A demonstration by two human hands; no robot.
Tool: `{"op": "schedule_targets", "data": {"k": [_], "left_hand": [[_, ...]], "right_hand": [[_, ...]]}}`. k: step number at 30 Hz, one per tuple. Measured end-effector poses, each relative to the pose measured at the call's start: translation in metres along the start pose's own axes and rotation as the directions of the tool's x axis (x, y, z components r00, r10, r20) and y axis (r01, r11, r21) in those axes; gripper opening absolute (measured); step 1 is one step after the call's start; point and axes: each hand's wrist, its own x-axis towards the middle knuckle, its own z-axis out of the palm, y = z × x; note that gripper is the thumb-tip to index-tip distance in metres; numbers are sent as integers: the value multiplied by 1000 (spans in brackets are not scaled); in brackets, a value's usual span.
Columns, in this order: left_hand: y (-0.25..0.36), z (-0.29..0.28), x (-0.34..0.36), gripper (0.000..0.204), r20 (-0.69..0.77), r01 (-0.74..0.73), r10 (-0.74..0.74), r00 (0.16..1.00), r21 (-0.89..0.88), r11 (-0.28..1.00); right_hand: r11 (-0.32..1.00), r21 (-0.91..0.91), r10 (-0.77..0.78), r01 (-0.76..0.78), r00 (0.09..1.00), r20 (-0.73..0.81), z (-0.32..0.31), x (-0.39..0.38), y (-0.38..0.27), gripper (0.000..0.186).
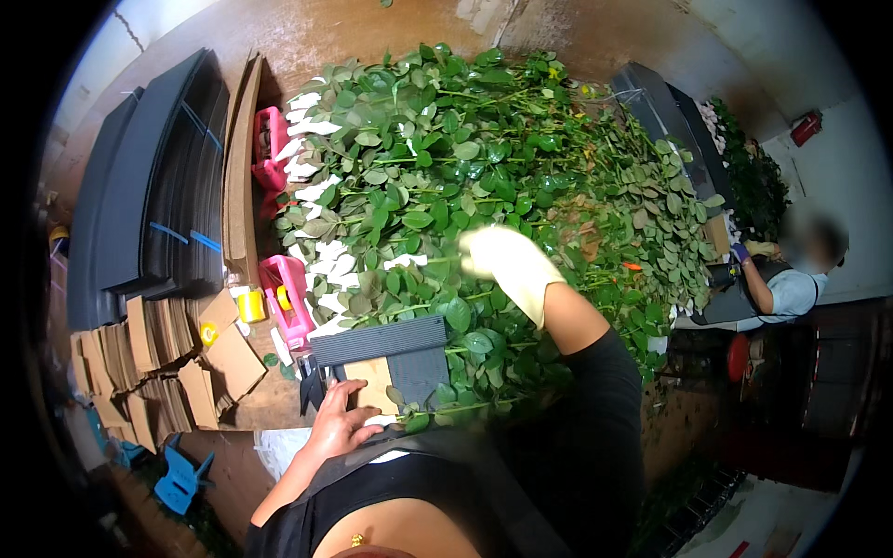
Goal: The person wraps individual leafy green plants in white paper, places them into black plastic trays, and secures them with cardboard dividers. The person repeatedly picks up plants, wraps them, and arranges them in trays on a cluttered work table.
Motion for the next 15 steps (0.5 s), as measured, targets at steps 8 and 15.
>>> {"op": "schedule_targets", "data": {"k": [8,15], "left_hand": [[10,-9,10,35,16,-21,21,1000,-10,1000],[10,-5,8,35,20,4,-4,1000,0,1000]], "right_hand": [[901,-379,-43,-209,827,-560,32,128,39,18],[992,-127,-109,-23,368,-923,-46,83,9,15]]}}
